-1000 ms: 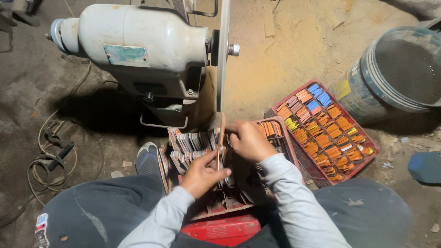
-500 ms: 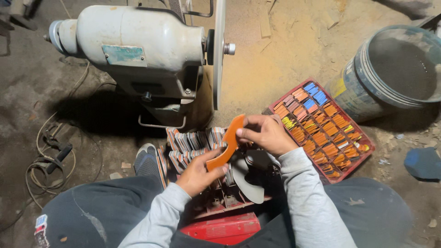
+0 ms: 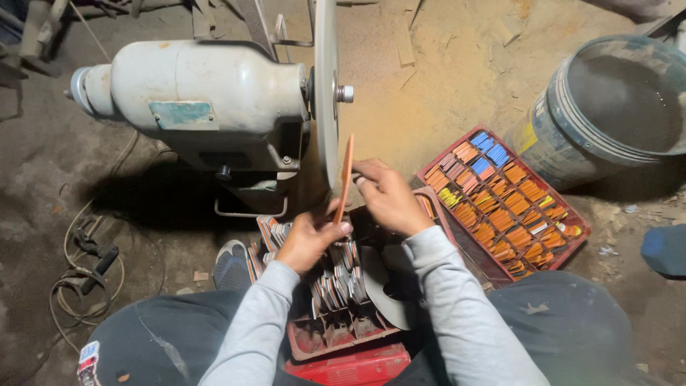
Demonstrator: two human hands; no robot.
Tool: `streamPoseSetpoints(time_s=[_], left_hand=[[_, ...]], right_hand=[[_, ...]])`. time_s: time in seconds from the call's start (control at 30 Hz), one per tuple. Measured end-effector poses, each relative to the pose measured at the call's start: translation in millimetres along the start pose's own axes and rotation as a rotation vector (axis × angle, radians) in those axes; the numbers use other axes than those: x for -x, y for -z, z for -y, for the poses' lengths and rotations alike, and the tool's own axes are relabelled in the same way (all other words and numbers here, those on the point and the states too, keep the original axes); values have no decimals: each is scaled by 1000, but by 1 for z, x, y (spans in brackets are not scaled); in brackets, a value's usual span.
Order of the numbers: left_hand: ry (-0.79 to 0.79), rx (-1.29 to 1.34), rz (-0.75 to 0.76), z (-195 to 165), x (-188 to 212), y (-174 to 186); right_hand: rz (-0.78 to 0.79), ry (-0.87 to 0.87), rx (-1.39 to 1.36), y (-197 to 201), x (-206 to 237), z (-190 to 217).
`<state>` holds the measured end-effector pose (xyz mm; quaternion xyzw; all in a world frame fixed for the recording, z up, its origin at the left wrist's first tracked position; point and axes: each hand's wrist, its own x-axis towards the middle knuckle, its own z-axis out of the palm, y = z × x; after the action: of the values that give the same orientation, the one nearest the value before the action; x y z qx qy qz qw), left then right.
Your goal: The person sits at a disc sander and sands the edges of small curved sandal components, holding each piece against the spinning disc by hand. They sand pieces one at a time, turn pieces over to sand both sides, and place finished pieces into a compartment tray on their lap with other cut components.
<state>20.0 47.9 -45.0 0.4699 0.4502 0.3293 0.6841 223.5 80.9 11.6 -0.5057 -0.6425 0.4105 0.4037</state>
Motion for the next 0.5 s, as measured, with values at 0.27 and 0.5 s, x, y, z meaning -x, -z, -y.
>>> streamPoseSetpoints(time_s=[0.27,0.5], left_hand=[[-14,126,7,-3,-2,5],[65,217,69,21,26,11]], right_hand=[[-186,186,281,-35,-5,-9],[-170,171,315,-47,23,0]])
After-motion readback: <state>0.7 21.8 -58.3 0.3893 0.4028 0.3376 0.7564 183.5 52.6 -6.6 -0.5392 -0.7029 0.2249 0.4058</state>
